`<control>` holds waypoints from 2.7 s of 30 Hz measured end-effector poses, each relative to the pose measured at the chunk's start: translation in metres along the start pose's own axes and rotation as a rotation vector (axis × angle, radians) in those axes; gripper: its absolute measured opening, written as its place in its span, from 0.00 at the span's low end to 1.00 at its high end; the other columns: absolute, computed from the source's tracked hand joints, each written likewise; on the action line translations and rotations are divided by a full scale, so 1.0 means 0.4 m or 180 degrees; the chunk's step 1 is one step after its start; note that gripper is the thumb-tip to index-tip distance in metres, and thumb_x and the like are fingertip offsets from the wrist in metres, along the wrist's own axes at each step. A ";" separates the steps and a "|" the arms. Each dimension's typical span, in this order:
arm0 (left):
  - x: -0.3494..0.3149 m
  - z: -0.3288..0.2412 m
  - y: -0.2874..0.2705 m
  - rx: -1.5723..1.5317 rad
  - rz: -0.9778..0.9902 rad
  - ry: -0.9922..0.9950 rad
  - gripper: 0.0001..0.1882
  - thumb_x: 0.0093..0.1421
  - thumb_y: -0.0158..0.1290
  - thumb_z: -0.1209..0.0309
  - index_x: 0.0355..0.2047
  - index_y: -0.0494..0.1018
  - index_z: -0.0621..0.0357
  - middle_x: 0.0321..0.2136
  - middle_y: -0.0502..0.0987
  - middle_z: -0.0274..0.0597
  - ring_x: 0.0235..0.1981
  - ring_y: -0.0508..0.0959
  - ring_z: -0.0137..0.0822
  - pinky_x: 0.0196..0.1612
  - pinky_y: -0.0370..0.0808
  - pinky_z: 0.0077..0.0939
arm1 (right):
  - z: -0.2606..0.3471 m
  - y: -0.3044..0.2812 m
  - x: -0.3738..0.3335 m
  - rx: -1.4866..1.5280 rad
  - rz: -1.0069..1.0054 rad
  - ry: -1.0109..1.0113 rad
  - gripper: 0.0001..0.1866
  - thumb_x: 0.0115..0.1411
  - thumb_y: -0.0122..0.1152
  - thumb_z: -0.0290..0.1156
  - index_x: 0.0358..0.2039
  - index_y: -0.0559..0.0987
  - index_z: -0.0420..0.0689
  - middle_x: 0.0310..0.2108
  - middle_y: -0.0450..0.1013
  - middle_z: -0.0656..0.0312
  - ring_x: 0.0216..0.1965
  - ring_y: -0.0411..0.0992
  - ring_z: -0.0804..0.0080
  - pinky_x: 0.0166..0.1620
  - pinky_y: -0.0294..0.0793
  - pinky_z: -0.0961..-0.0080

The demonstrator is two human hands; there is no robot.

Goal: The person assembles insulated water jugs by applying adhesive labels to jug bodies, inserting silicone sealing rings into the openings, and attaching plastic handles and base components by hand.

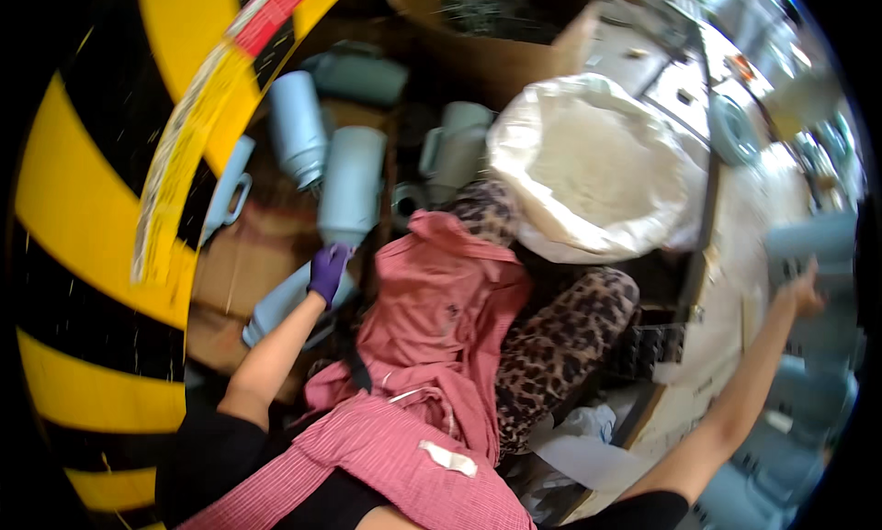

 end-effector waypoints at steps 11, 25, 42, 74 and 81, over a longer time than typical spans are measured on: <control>0.208 0.428 -0.214 0.3255 0.0483 -0.1573 0.22 0.60 0.52 0.59 0.55 0.77 0.44 0.56 0.79 0.46 0.57 0.76 0.60 0.58 0.73 0.52 | 0.318 -0.490 -0.887 0.1403 0.3345 -0.2341 0.12 0.62 0.64 0.20 0.47 0.81 0.41 0.62 0.64 0.53 0.64 0.63 0.58 0.67 0.60 0.61; 0.106 0.437 0.238 0.2290 0.3157 -0.1164 0.32 0.59 0.56 0.44 0.55 0.78 0.52 0.55 0.80 0.47 0.55 0.79 0.49 0.57 0.74 0.44 | 0.283 -0.661 -1.142 0.1302 0.4223 -0.1770 0.08 0.58 0.64 0.18 0.38 0.83 0.41 0.51 0.73 0.57 0.53 0.69 0.61 0.58 0.67 0.66; -0.220 -0.779 -0.254 0.2056 -0.0816 0.2582 0.23 0.60 0.59 0.49 0.19 0.77 0.54 0.21 0.78 0.46 0.25 0.79 0.50 0.35 0.76 0.47 | 0.769 -0.766 -1.479 0.3896 0.4849 -0.3327 0.40 0.46 0.78 0.30 0.62 0.73 0.46 0.67 0.61 0.49 0.67 0.60 0.45 0.67 0.62 0.50; -0.365 -1.269 -0.034 -0.1548 0.2772 0.3607 0.57 0.44 0.76 0.63 0.71 0.56 0.62 0.62 0.72 0.52 0.62 0.73 0.41 0.66 0.68 0.36 | 0.854 -0.940 -0.940 0.3586 0.3386 -0.4935 0.17 0.60 0.66 0.44 0.24 0.81 0.43 0.23 0.76 0.61 0.27 0.75 0.64 0.35 0.73 0.68; 0.170 -1.520 -0.190 -0.1220 -0.1115 0.4861 0.73 0.39 0.79 0.56 0.75 0.41 0.61 0.67 0.62 0.56 0.65 0.68 0.50 0.65 0.68 0.42 | 0.848 -0.752 -0.854 0.3715 0.2397 -0.2614 0.24 0.65 0.60 0.29 0.60 0.70 0.33 0.64 0.64 0.41 0.61 0.67 0.47 0.66 0.61 0.53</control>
Point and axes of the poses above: each hand's wrist, its own x-axis towards the middle knuckle, its own y-axis out of the palm, z = x × y, the point moved 8 cm from there along x, towards the middle knuckle
